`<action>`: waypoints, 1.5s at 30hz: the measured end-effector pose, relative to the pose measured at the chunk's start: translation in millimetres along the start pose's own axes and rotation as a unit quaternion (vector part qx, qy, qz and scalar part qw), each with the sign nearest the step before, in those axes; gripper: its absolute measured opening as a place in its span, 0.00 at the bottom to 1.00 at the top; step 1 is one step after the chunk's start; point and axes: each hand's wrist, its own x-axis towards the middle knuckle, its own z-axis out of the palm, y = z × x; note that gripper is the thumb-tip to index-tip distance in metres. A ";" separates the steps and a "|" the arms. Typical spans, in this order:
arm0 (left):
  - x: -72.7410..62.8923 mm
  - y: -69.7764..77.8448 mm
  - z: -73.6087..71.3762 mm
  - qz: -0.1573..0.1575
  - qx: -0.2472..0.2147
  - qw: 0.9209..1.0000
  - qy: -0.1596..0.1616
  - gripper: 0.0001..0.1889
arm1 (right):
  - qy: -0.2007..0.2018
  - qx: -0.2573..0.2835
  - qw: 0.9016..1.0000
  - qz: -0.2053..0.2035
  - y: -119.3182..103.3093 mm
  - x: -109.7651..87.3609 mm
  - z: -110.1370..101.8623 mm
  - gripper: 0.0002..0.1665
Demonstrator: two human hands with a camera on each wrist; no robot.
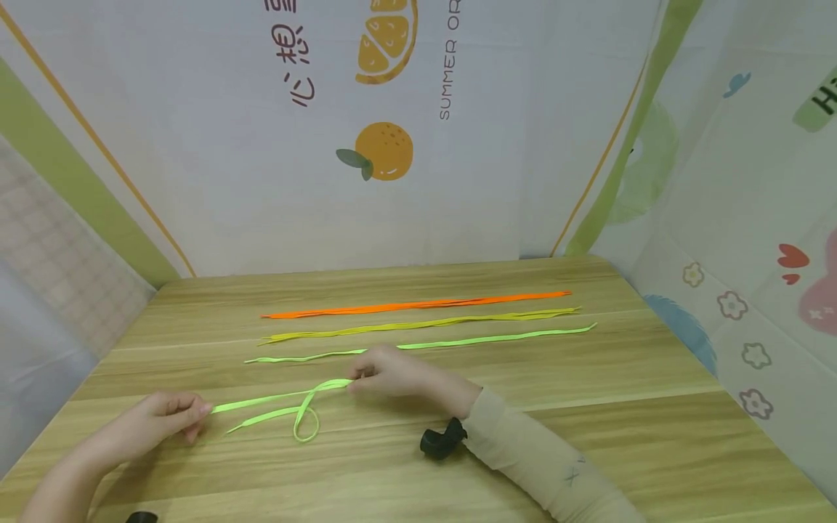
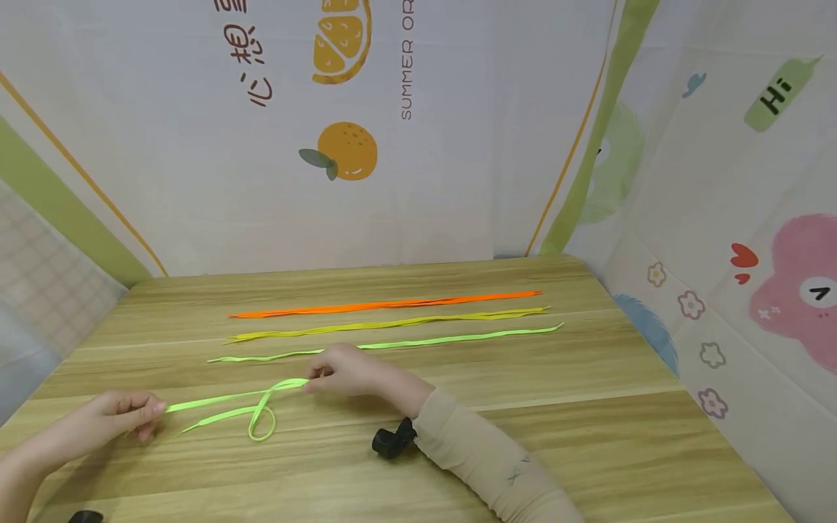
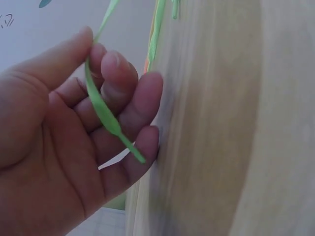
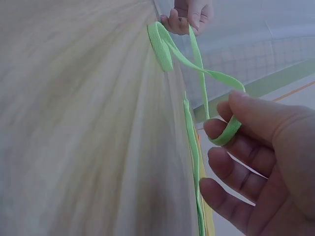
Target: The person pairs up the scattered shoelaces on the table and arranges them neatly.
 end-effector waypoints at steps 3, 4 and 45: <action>-0.8 0.2 -0.4 -0.003 -0.014 1.000 0.000 0.16 | 0.012 0.028 1.000 0.006 -0.3 -6.5 -3.0 0.06; -1.1 0.6 -0.7 -0.006 -0.022 1.000 0.000 0.17 | 0.018 0.042 0.999 0.008 -0.1 -8.8 -3.8 0.06; 5.5 -10.6 -0.3 0.062 -0.243 0.968 -0.023 0.18 | 0.099 0.151 0.983 0.046 26.1 -82.3 -44.1 0.06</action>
